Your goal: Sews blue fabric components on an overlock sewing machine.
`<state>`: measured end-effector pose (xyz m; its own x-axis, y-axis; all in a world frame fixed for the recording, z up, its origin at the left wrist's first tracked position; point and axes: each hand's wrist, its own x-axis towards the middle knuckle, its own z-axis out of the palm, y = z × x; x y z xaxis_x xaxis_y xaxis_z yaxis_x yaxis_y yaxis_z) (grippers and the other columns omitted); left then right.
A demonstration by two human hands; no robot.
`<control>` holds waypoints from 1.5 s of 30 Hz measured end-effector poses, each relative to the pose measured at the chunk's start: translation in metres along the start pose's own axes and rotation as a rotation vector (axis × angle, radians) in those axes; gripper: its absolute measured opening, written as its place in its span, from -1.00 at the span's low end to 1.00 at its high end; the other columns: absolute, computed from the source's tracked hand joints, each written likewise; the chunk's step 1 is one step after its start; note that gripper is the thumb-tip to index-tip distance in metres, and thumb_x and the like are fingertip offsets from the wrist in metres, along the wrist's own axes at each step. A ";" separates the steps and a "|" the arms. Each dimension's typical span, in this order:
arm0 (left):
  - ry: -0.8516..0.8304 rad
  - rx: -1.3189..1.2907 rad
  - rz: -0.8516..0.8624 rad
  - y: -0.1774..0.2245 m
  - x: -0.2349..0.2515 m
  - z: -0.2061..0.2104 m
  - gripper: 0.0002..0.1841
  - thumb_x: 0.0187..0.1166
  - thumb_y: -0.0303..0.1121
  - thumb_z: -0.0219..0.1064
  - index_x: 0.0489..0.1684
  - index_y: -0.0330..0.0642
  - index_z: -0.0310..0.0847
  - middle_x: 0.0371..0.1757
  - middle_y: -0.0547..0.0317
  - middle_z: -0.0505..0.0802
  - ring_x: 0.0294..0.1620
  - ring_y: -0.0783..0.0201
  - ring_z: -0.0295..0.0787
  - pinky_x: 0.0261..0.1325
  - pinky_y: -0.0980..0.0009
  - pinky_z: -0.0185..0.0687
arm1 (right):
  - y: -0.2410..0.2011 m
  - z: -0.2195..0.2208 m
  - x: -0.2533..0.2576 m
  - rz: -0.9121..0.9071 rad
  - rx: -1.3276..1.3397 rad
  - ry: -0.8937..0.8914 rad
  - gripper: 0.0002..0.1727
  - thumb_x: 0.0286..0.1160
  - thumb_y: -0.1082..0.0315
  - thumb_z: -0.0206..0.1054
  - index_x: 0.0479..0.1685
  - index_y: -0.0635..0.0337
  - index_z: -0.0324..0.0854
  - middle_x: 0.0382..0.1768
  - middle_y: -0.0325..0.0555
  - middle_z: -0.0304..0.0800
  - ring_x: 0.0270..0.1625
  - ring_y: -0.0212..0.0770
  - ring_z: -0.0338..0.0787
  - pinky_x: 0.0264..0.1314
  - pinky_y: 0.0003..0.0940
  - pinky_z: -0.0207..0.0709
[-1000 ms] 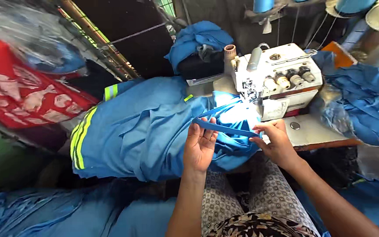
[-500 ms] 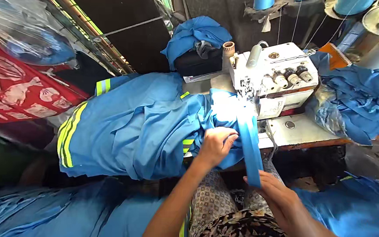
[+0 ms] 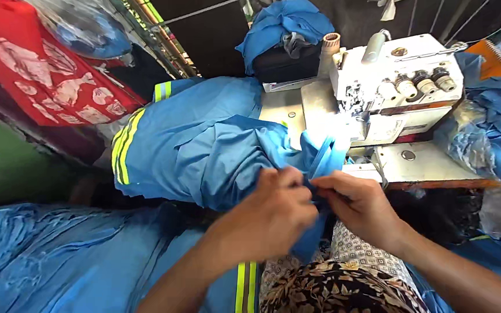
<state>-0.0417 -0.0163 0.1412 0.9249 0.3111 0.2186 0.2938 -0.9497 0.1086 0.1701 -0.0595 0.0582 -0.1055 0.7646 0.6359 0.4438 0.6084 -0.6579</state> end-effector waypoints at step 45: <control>0.117 -0.039 -0.184 -0.053 -0.051 0.015 -0.61 0.81 -0.08 0.06 -0.22 0.01 0.82 -0.22 0.34 0.85 0.34 0.13 0.64 0.48 0.05 0.31 | 0.064 -0.004 0.054 -0.191 -0.371 -0.047 -0.87 0.40 0.29 0.40 -0.19 -0.08 0.85 -0.26 -0.34 0.78 0.09 -0.13 0.67 0.15 0.03 0.34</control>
<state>-0.1009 0.0176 0.1096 0.8217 0.4832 0.3022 0.4434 -0.8751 0.1936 0.1958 0.0196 0.0520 -0.2534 0.6595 0.7077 0.7020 0.6287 -0.3346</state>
